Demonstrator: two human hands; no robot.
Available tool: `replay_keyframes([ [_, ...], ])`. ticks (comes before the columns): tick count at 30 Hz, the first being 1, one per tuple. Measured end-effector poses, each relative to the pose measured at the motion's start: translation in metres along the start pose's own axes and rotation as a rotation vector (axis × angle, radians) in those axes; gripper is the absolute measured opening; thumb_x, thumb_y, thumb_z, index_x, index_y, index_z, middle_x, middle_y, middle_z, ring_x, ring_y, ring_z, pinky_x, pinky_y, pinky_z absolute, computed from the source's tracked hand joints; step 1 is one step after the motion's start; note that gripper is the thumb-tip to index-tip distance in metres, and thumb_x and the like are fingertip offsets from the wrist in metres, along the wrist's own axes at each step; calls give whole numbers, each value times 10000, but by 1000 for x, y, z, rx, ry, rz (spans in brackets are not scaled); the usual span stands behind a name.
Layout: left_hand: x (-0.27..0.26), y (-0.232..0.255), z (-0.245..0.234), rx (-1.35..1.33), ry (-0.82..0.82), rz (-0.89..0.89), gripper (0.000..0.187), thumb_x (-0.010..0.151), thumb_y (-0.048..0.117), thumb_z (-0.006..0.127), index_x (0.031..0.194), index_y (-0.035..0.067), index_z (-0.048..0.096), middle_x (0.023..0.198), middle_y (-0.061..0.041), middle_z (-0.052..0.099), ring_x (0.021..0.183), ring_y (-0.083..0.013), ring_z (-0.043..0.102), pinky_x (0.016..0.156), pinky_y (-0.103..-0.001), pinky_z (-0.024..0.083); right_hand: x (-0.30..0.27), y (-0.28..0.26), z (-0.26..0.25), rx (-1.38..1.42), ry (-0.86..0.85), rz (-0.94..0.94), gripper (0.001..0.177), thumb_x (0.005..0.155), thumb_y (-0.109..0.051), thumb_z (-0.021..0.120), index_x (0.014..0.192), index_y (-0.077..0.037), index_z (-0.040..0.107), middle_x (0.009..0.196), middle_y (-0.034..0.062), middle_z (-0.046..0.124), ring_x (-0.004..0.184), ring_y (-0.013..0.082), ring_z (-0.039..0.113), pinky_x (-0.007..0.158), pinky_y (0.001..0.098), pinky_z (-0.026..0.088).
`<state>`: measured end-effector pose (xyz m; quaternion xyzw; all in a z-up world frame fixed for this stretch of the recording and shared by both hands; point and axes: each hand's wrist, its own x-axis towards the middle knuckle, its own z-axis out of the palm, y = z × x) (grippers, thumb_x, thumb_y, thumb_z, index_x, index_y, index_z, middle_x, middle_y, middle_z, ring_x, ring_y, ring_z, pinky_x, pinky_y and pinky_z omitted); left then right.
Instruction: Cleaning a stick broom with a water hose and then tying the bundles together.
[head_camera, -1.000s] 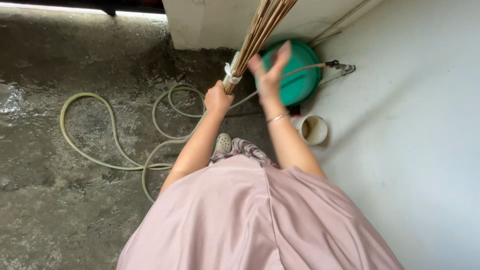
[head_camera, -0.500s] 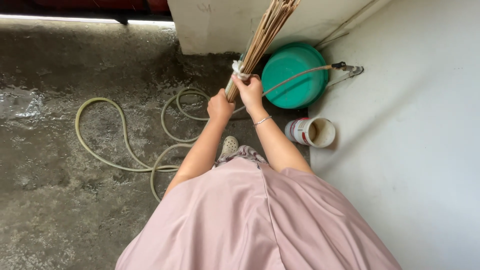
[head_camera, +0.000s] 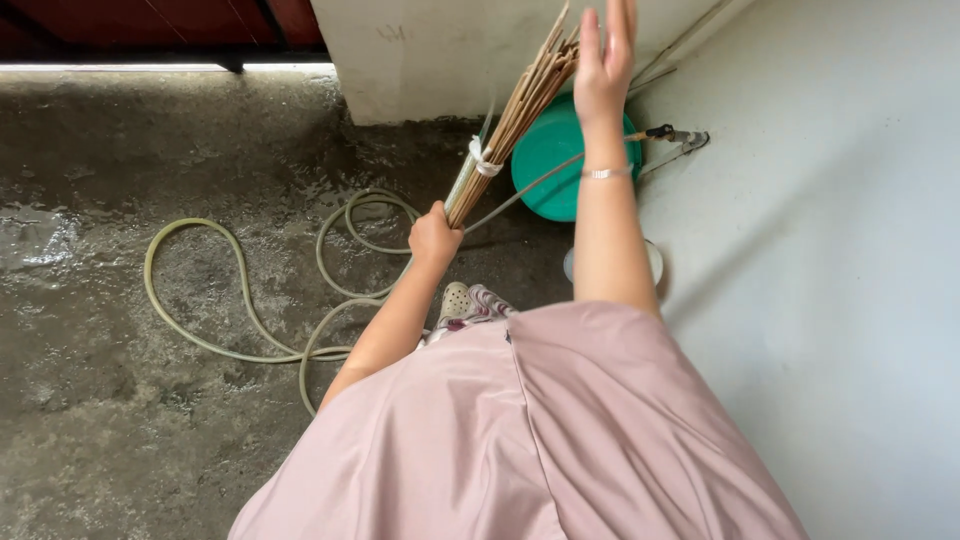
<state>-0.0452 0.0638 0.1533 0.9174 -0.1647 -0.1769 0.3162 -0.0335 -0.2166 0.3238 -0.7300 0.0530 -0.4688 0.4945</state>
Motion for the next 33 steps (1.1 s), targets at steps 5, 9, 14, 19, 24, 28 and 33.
replay_keyframes([
  [5, -4, 9, -5, -20, -16, 20, 324, 785, 245, 790, 990, 76, 605, 899, -191, 736, 881, -420, 704, 772, -522, 554, 13, -17, 13, -503, -127, 8, 214, 1074, -183, 607, 1048, -12, 733, 1089, 150, 730, 1087, 329, 655, 963, 387, 537],
  [9, -5, -2, 2, 26, -29, 23, 299, 779, 230, 789, 967, 79, 613, 877, -201, 730, 869, -423, 703, 770, -521, 553, -11, -38, 25, -660, -82, -257, 219, 1003, -95, 611, 848, -37, 754, 1044, 108, 782, 1024, 276, 709, 876, 389, 571],
  [14, -7, -8, 4, 25, -48, 45, 312, 769, 230, 794, 955, 66, 605, 857, -190, 729, 847, -414, 708, 750, -519, 556, -31, -34, 23, -652, -76, -83, 207, 994, -88, 620, 846, -42, 758, 1019, 74, 795, 973, 239, 727, 844, 371, 591],
  [19, -8, -10, 1, 41, -60, 47, 290, 792, 232, 786, 957, 70, 610, 854, -189, 729, 847, -414, 707, 748, -522, 557, -38, -47, 23, -693, -86, -197, 155, 974, -93, 659, 1029, -64, 801, 1105, 77, 780, 1035, 246, 714, 879, 370, 589],
  [24, -1, -16, 3, 54, -89, 60, 292, 798, 238, 782, 971, 72, 615, 876, -193, 732, 861, -412, 711, 759, -517, 562, -53, -41, 23, -611, -124, 93, 235, 981, -168, 662, 1182, -135, 780, 1332, 52, 727, 1127, 217, 720, 872, 327, 586],
  [28, 10, -8, -8, 27, -38, 45, 304, 770, 234, 794, 971, 82, 624, 904, -190, 734, 876, -414, 709, 760, -518, 561, -97, -23, 36, -377, -122, -95, 580, 1124, -227, 651, 1620, -52, 407, 1719, 162, 236, 1579, 360, 273, 1328, 454, 260],
  [33, 18, 2, -12, 19, -48, -5, 333, 764, 218, 798, 992, 65, 610, 928, -208, 735, 906, -422, 707, 791, -519, 564, -193, 23, 91, -16, -27, 819, 635, 900, -387, 796, 1321, -17, 496, 1268, 137, 643, 1169, 211, 620, 1042, 361, 492],
])
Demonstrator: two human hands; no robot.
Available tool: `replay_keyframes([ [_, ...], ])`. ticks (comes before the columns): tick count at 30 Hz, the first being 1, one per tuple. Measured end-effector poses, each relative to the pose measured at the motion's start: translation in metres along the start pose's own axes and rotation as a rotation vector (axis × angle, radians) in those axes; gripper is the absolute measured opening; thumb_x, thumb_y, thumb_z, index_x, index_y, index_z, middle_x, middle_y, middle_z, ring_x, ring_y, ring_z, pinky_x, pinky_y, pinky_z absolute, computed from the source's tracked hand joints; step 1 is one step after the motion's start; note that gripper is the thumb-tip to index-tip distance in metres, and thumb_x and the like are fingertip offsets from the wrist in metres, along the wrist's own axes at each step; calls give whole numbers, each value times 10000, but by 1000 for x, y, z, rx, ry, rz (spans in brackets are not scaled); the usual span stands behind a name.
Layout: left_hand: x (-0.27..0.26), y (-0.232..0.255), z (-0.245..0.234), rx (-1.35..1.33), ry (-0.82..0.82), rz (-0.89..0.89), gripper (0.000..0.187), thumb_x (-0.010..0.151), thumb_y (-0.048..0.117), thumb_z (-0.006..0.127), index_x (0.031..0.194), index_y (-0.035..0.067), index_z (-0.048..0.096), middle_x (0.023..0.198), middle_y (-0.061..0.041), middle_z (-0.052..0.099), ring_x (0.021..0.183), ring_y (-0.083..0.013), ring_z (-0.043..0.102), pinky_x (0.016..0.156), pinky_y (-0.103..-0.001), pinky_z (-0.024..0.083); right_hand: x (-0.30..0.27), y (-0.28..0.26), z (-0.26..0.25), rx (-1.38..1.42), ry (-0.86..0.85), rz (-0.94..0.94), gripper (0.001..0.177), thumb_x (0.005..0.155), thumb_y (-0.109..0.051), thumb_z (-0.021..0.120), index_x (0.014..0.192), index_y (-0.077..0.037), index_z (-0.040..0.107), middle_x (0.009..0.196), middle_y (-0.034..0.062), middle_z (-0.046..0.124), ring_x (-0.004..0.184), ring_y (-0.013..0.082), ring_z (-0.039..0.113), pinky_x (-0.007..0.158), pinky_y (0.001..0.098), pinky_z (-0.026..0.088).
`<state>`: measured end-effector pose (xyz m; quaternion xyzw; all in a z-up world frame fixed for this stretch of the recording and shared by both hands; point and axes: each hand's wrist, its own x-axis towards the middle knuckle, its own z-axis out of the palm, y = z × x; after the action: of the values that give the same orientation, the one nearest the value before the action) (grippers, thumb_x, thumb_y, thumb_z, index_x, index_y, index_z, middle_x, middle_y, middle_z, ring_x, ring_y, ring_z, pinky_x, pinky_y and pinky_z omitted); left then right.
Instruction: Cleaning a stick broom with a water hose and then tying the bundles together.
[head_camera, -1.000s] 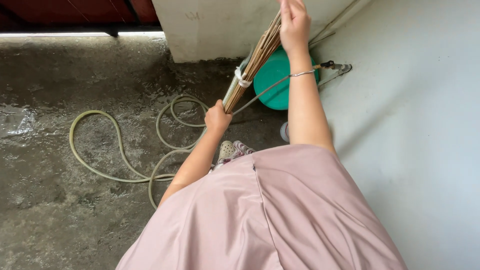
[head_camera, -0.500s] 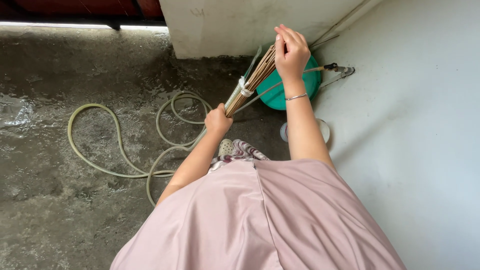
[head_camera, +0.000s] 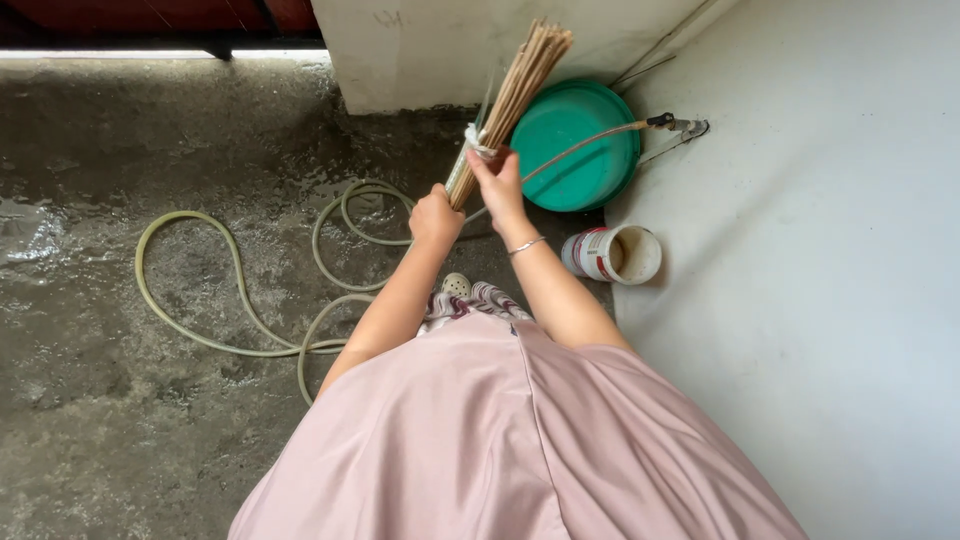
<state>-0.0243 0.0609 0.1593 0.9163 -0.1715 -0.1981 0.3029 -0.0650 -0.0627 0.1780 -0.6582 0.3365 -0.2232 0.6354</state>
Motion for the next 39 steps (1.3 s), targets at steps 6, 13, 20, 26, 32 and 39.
replay_keyframes([
  [6, -10, -3, 8, 32, -41, 16, 298, 798, 204, 768, 1004, 66, 603, 912, -213, 739, 898, -429, 709, 791, -533, 559, -1, -5, 13, 197, 115, -32, 306, 943, -236, 771, 1081, -22, 600, 869, 30, 651, 754, 104, 607, 683, 267, 523],
  [13, -5, 0, 5, 55, -84, 96, 295, 783, 213, 765, 992, 71, 612, 916, -203, 740, 894, -416, 717, 794, -525, 567, 26, 55, 12, 481, 241, -20, 159, 987, -97, 691, 988, 3, 568, 780, 58, 566, 636, 129, 527, 590, 300, 451],
  [20, 28, 7, 10, 115, -167, -1, 323, 797, 260, 783, 1027, 95, 627, 972, -198, 729, 941, -418, 700, 805, -523, 559, 47, 12, -50, 467, 21, 273, 377, 868, -237, 730, 1211, -208, 576, 1035, -49, 673, 921, 74, 614, 774, 325, 471],
  [26, 88, 29, 60, 191, -209, -74, 314, 826, 275, 767, 1047, 100, 628, 987, -192, 732, 945, -418, 703, 805, -526, 563, 158, 89, -209, 525, 243, 358, 363, 908, -277, 674, 1252, -164, 655, 1220, 0, 651, 1119, 178, 553, 918, 417, 437],
  [32, 170, 65, 154, 308, -273, -248, 311, 834, 310, 766, 1042, 111, 649, 1006, -186, 731, 958, -416, 703, 805, -527, 568, 316, 157, -344, 385, 427, 401, 334, 922, -222, 638, 1240, -133, 692, 1298, 13, 639, 1169, 190, 538, 913, 379, 452],
  [39, 222, 91, 236, 386, -296, -368, 286, 848, 288, 733, 1043, 98, 645, 986, -194, 749, 945, -423, 714, 816, -525, 571, 471, 258, -418, -170, 441, 665, 385, 888, -94, 622, 1262, -118, 710, 1415, 132, 582, 1286, 319, 520, 994, 377, 460],
])
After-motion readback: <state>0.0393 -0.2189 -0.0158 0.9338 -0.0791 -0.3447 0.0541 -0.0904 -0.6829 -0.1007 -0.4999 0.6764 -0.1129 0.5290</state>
